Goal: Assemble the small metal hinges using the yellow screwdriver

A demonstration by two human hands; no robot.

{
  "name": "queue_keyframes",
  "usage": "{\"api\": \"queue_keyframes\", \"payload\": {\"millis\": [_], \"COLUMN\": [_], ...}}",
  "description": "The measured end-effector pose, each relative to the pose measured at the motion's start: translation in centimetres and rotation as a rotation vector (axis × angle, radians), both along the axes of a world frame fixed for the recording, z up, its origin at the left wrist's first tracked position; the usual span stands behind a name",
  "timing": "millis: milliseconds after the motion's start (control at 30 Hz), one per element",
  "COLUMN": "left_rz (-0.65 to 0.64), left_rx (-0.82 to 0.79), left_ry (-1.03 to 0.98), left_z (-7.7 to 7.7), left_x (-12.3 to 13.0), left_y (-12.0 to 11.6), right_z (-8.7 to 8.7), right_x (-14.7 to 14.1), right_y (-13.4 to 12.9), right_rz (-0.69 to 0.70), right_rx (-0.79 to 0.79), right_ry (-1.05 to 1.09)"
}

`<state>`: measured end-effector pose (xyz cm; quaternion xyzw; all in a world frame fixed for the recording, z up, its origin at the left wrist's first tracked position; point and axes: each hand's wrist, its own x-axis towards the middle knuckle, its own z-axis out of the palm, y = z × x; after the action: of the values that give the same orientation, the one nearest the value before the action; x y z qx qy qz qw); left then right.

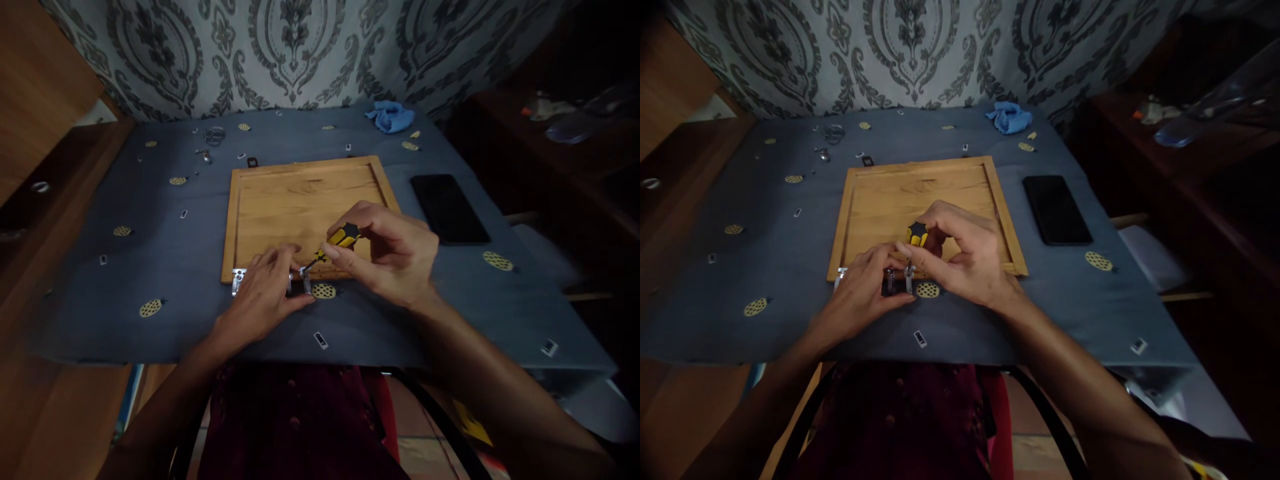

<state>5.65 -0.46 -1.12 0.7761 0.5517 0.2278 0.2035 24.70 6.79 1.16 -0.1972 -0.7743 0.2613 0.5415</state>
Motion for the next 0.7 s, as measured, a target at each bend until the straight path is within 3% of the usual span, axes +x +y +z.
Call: {"api": "queue_keyframes", "payload": {"millis": [700], "left_rz": [0.0], "left_rx": [0.012], "left_ry": [0.0], "left_z": [-0.09], "left_x": [-0.08], "left_y": [0.04], "right_z": [-0.22], "right_x": [-0.21], "right_y": [-0.02], "right_rz": [0.002], "right_rx": [-0.057], "right_ry": [0.008]}}
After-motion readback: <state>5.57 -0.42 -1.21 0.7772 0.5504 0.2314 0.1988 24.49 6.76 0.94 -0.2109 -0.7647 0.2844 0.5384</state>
